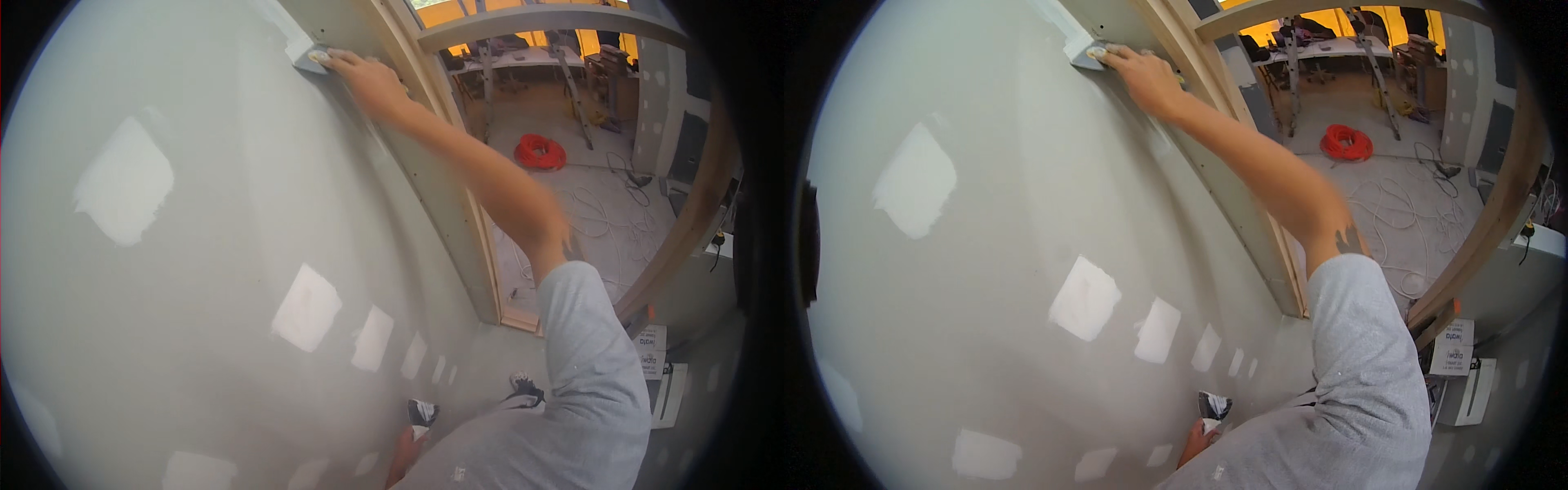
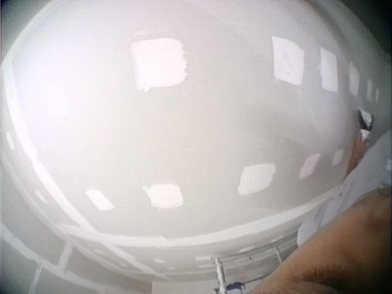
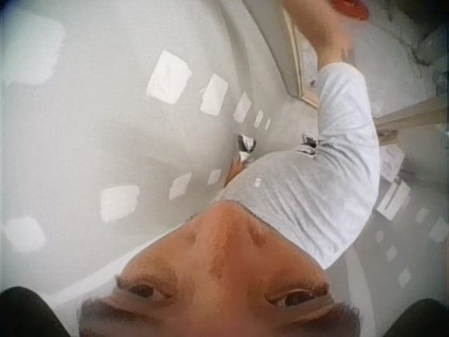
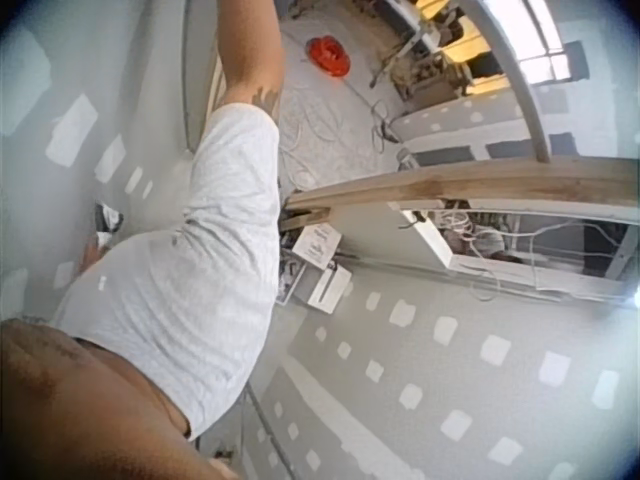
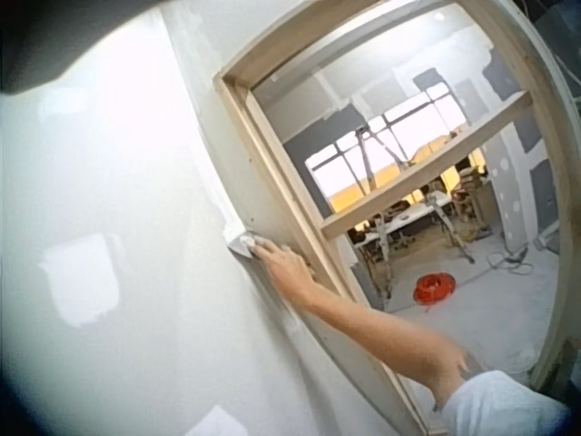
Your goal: The person is applying plaster or drywall compound to wall seams and screw holes using putty knives and a hawk.
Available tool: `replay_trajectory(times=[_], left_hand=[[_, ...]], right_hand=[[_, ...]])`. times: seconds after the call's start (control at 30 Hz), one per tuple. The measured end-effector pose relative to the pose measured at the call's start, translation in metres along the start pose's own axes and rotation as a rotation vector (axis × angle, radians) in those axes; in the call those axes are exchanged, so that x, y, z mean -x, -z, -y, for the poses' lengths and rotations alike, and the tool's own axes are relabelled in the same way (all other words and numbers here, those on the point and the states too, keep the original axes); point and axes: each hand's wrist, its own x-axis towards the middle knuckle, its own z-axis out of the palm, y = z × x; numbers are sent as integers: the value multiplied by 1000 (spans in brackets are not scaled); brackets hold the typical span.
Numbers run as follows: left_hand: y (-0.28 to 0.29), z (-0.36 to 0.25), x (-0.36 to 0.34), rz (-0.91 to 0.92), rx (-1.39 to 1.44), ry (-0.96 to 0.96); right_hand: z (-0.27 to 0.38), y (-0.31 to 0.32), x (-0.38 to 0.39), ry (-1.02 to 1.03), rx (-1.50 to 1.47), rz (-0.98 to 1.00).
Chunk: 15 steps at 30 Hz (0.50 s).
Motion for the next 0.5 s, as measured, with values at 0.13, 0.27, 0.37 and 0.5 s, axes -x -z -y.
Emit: replay_trajectory(times=[0.13,0.27,0.37,0.5], left_hand=[[2,-39,17,43,-54,33],[0,33,3,21,30,11],[-1,43,3,-40,-171,5],[11,-12,9,53,-138,14]], right_hand=[[-12,4,60,-98,-32,181],[-7,-4,106,-101,-65,293],[-7,2,145,-104,-23,324],[-27,6,189,-159,-34,384]])
